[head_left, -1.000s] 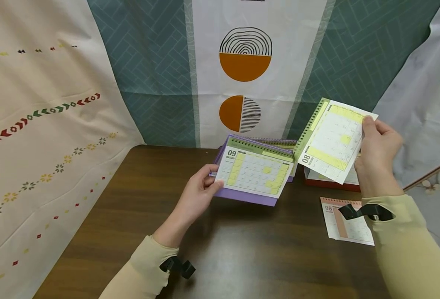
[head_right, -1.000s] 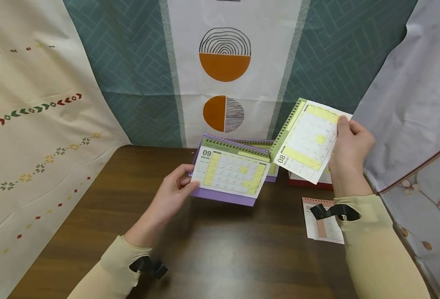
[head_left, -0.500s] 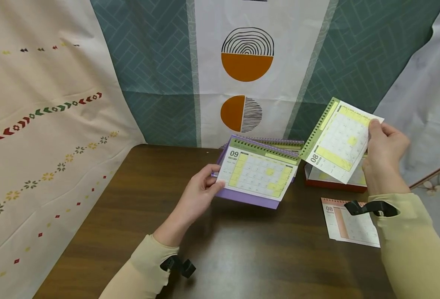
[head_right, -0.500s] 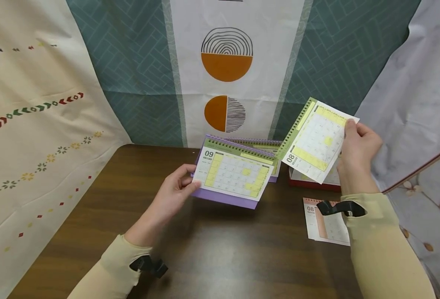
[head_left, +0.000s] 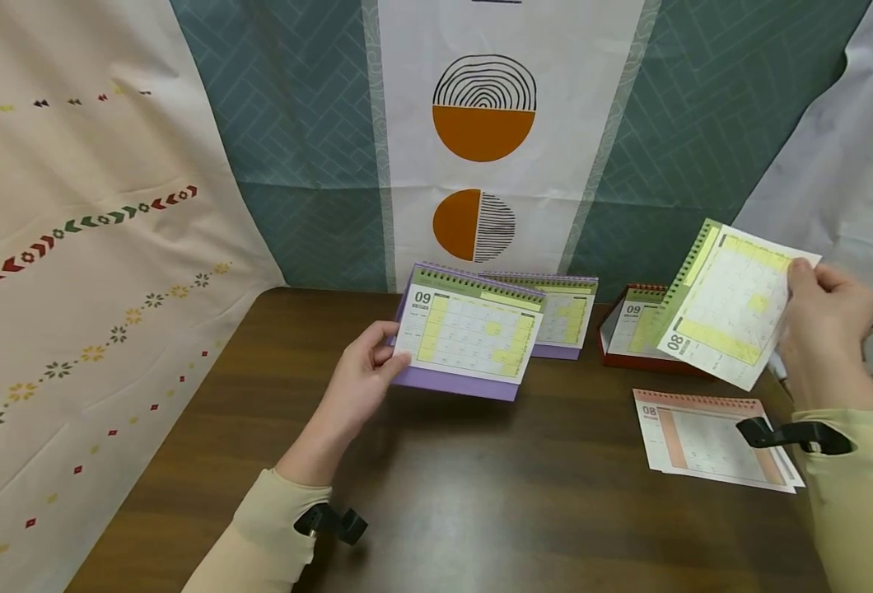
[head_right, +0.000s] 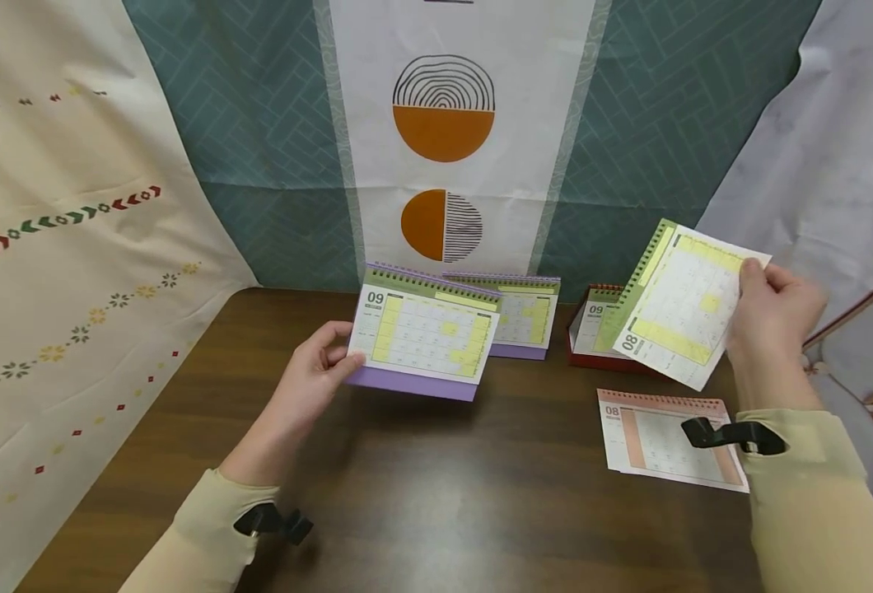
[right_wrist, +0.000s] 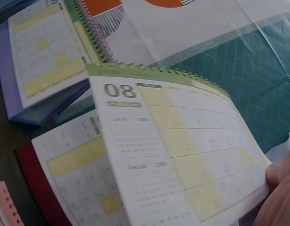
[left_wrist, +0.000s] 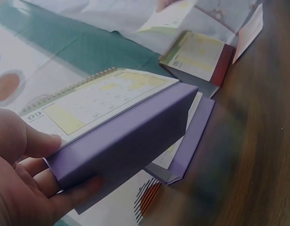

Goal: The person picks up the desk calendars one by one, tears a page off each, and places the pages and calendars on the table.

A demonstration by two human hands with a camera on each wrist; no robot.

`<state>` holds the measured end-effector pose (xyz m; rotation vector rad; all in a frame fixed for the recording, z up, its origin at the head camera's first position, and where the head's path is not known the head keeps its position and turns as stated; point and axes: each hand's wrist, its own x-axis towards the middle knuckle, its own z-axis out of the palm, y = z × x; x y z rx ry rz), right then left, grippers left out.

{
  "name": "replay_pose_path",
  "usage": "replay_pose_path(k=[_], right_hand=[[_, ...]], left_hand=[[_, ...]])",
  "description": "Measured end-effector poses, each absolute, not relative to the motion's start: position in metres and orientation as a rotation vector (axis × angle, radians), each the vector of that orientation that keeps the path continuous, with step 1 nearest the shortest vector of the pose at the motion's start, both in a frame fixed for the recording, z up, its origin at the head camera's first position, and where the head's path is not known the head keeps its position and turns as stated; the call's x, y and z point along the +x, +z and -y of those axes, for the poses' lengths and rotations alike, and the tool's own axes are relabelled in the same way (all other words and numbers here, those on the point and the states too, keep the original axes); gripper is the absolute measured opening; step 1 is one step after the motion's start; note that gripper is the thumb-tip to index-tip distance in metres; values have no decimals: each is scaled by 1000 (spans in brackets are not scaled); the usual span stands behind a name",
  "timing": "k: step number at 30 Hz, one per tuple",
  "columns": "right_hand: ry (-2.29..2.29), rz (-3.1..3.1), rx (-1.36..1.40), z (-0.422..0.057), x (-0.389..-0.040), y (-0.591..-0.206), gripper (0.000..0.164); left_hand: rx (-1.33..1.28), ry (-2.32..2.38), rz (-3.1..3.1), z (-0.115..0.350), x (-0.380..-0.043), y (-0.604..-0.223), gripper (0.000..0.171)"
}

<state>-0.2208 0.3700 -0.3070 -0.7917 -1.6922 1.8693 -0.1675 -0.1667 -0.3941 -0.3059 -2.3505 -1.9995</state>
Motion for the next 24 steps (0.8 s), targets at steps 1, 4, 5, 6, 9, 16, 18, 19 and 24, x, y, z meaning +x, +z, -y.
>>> replay_pose_path(k=[1,4,5,6,9,16,18,19,24], right_hand=[[1842,1745,-790,-371,-218,-309,14],[1713,1980,-768,-375,-209,-316,19],[1664,2058,-751,-376,-206,-318,25],[1615,2138,-732,-377,-203,-319,34],[1461,2326,-640,-379,-193,-323,59],[964,2528,-330,-371,-167,-327,55],[770,2530,-199,-367,-159,-328,45],[672,2518,-128,-365,-156,-330,40],[287,2363,224,-362,-142,-343,30]], left_hand=[[-308,-2000,2354,166,-167,-394,31],[-299,-2003,2352,165,-164,-394,31],[-300,-2006,2350,165,-164,-394,31],[-301,-2006,2347,165,-163,-394,31],[-298,-2012,2342,165,-163,-395,31],[-246,-2007,2360,166,-162,-395,32],[-235,-1999,2370,168,-162,-396,32],[-232,-1997,2373,168,-162,-396,32],[-232,-1979,2383,171,-163,-396,32]])
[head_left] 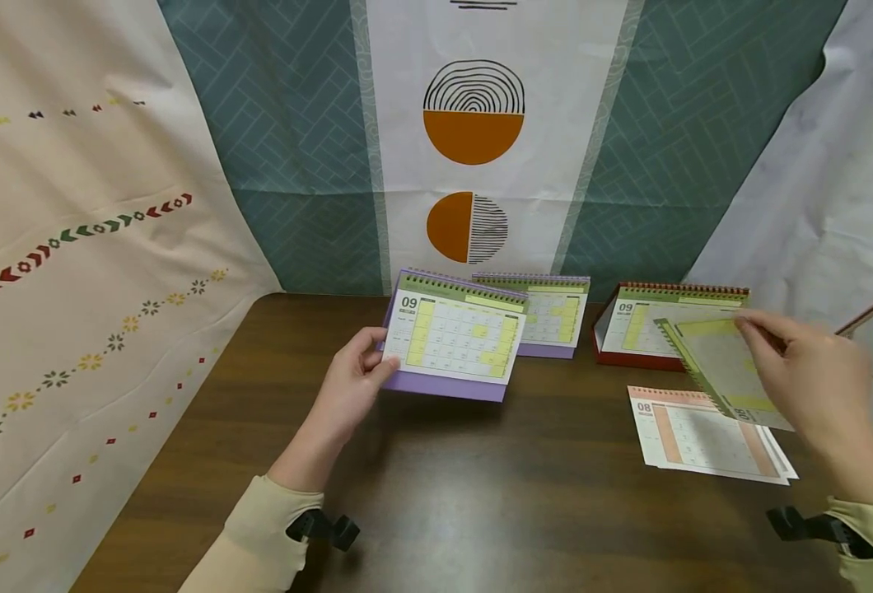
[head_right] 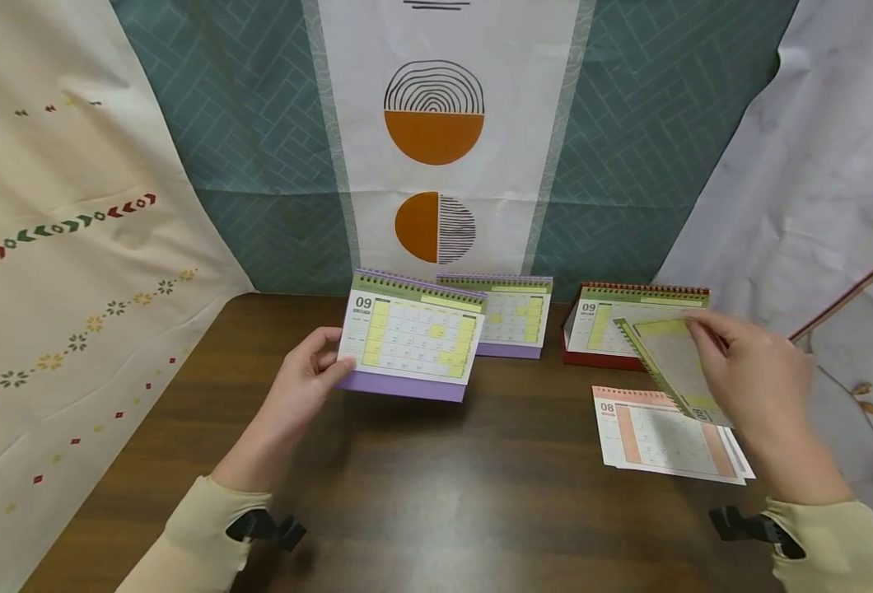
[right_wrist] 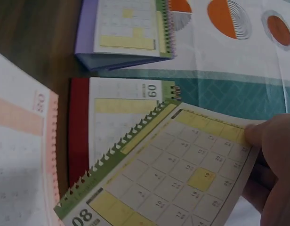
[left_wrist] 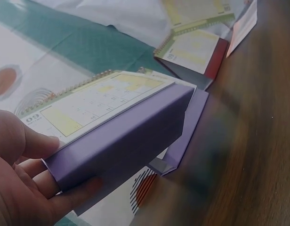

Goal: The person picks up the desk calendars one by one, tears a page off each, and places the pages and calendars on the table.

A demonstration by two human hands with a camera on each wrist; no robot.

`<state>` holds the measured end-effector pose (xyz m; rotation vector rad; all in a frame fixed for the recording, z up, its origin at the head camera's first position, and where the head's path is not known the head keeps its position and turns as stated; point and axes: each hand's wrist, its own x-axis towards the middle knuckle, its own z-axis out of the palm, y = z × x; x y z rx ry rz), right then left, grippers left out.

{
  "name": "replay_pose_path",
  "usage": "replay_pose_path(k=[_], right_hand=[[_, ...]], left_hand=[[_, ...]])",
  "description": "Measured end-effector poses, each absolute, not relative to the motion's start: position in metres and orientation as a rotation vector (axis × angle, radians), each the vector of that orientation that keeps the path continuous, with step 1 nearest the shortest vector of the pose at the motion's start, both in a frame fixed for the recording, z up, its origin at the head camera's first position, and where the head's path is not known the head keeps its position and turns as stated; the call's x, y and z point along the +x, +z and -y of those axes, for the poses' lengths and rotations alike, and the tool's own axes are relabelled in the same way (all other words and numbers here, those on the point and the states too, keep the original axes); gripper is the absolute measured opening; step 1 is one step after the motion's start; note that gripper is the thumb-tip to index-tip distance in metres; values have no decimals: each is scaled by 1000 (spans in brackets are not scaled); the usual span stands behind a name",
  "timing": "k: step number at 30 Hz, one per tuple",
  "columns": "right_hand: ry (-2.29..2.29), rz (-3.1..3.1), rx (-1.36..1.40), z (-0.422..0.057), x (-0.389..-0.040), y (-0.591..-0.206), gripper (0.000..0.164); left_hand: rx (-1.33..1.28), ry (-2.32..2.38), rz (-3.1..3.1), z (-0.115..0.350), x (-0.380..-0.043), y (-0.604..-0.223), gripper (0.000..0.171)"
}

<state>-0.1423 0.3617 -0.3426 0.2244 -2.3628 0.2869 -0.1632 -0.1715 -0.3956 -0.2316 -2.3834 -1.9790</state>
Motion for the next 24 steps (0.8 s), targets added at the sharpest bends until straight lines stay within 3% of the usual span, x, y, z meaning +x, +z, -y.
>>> replay_pose_path(k=[4,6,9,13,18,22,24], right_hand=[[130,2232,393,-359,-140,-355,60],[91,2193,465,-358,-139,-363,68],[70,2162,578,-356,-138,-375,59],[49,2167,673,-353,-135,-392,25],[29,2208,725,-349,-132,-408,27],[40,2237,758,-347,-131,-417,62],[47,2259,774,-347,-129,-421,68]], left_hand=[[-228,-1978,2378,174,-164,-394,31],[-228,-1978,2377,175,-163,-394,31],[-217,-1977,2384,175,-163,-394,31],[-198,-1968,2396,177,-163,-395,31],[-195,-1953,2392,179,-163,-396,31],[-198,-1943,2396,180,-163,-395,31],[-198,-1944,2398,180,-163,-395,31]])
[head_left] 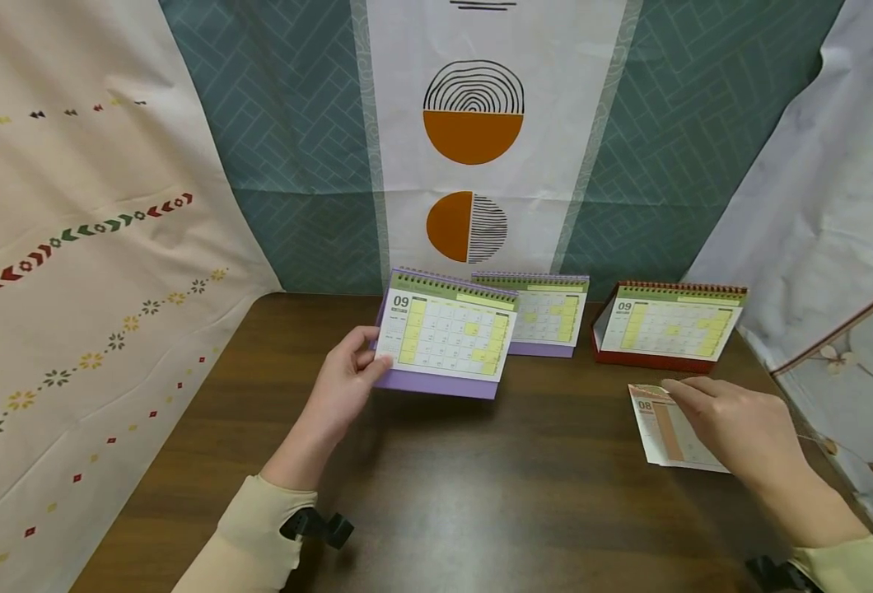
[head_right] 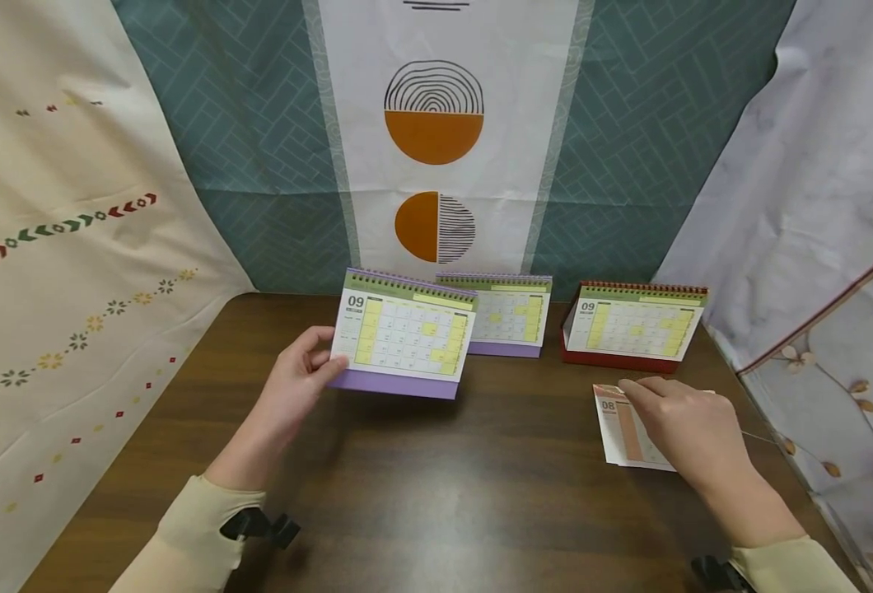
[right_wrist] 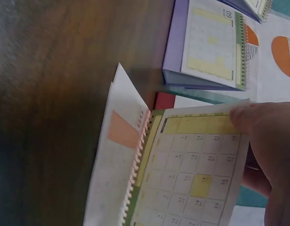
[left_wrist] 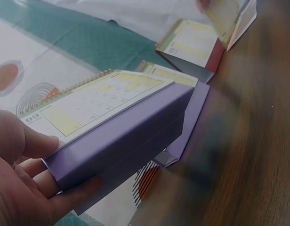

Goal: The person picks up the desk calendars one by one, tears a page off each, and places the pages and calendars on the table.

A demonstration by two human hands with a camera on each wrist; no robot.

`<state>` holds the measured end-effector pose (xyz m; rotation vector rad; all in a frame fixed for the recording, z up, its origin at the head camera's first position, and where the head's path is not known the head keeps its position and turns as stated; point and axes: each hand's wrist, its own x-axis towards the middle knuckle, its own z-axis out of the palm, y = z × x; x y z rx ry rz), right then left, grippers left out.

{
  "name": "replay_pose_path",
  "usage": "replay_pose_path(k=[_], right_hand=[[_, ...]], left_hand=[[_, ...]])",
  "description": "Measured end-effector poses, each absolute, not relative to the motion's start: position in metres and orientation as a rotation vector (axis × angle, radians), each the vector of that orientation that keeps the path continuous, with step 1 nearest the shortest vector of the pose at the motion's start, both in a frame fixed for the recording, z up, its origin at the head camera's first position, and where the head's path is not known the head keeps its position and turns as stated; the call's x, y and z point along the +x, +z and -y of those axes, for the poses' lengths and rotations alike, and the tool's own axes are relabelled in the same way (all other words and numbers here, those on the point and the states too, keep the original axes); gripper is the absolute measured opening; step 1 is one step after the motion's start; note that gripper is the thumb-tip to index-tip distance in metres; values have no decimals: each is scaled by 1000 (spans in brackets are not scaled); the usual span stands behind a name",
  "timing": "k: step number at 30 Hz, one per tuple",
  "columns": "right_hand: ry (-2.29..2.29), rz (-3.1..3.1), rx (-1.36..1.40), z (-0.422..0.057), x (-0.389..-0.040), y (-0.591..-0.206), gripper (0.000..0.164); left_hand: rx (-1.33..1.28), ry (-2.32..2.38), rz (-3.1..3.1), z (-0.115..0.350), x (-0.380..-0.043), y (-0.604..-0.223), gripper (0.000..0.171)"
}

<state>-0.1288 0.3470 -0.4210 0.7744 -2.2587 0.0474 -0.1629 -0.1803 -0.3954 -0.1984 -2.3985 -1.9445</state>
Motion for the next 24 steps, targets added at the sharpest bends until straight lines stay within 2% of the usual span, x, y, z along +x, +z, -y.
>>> replay_pose_path(k=[2,3,5,9,10,12,14,20,24], right_hand=[[68,2295,799,-347,-128,-425,54],[77,2317,806,-348,-127,-427,54],[105,2365,824,-348,-126,-431,42],[116,2485,863,-348,-126,-440,34],[116,2520,872,-348,-125,-442,23],[102,2584,883,-348,-124,-446,16],[103,2638,886,-347,-123,-450,24],[122,2803,832,-341,-120,-453,22],[152,2876,727,-324,-122,-443,35]], left_hand=[[-194,-1943,2402,181,-162,-395,32],[-193,-1942,2403,182,-162,-395,32],[-188,-1938,2405,182,-162,-394,32],[-191,-1932,2405,184,-161,-393,32],[-192,-1932,2404,184,-161,-393,32],[-197,-1933,2399,185,-161,-394,32],[-201,-1934,2394,185,-161,-394,31],[-200,-1937,2383,186,-161,-396,31],[-192,-1934,2386,187,-160,-395,31]])
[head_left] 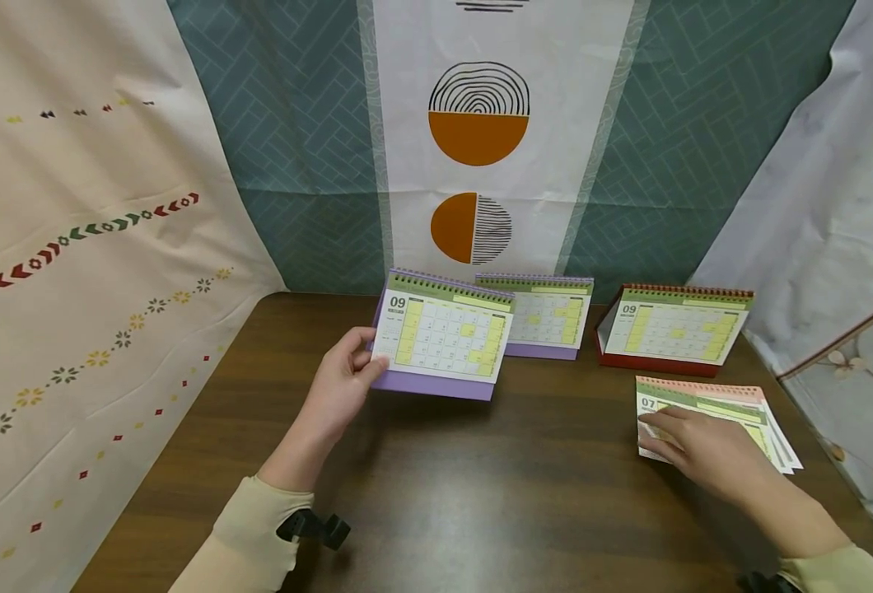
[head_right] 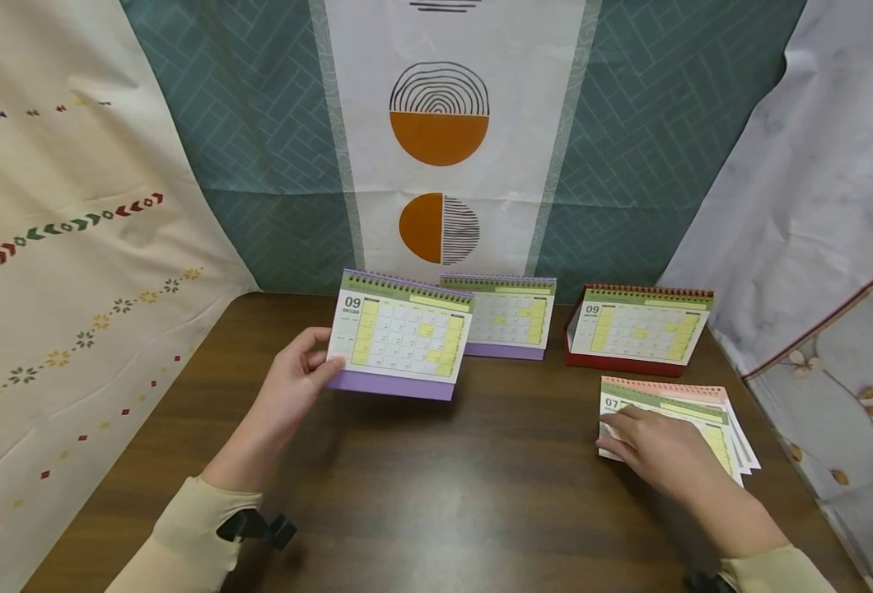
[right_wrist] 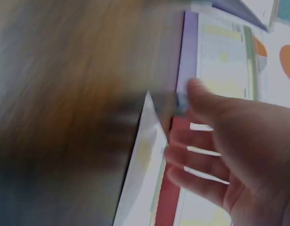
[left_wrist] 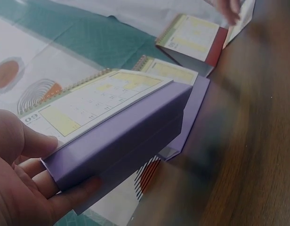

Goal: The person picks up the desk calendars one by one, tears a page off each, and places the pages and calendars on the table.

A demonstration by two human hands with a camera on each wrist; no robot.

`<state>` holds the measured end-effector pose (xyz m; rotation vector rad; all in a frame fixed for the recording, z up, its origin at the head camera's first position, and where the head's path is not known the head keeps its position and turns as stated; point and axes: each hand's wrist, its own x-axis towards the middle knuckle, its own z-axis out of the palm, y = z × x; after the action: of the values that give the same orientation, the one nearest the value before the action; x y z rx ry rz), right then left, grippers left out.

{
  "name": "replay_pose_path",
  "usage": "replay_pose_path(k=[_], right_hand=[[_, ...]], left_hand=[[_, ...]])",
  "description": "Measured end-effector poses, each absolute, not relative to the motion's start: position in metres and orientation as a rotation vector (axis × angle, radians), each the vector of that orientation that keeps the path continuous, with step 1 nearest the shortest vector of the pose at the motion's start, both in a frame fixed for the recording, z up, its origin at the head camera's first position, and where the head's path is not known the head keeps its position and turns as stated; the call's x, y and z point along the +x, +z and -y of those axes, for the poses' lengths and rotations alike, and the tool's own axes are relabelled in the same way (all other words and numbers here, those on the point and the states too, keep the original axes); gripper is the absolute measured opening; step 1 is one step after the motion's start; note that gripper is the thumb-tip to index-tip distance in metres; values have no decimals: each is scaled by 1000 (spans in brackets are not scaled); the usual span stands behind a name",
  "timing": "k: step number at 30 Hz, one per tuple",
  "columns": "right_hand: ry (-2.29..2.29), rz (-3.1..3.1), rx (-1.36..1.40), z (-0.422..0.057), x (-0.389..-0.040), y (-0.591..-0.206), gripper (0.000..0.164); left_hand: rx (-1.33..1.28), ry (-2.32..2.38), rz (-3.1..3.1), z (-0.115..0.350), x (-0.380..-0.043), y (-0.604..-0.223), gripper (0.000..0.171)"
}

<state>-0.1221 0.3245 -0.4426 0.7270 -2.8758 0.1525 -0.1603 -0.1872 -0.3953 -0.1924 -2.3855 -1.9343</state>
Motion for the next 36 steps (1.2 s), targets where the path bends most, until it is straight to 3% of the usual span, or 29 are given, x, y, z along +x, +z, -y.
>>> replay_pose_path(k=[4,19,36], right_hand=[[253,2872,668,-292,-132,-429,51],[753,2920,639,-181,-174,-436,68],[2055,2667,396,-92,-179,-439,66]], left_hand=[[-180,-1927,2393,189,-161,-395,32],[-138,-1897,2399,198,-161,-401,30],[-68,-1877,2419,206,-164,-409,33]])
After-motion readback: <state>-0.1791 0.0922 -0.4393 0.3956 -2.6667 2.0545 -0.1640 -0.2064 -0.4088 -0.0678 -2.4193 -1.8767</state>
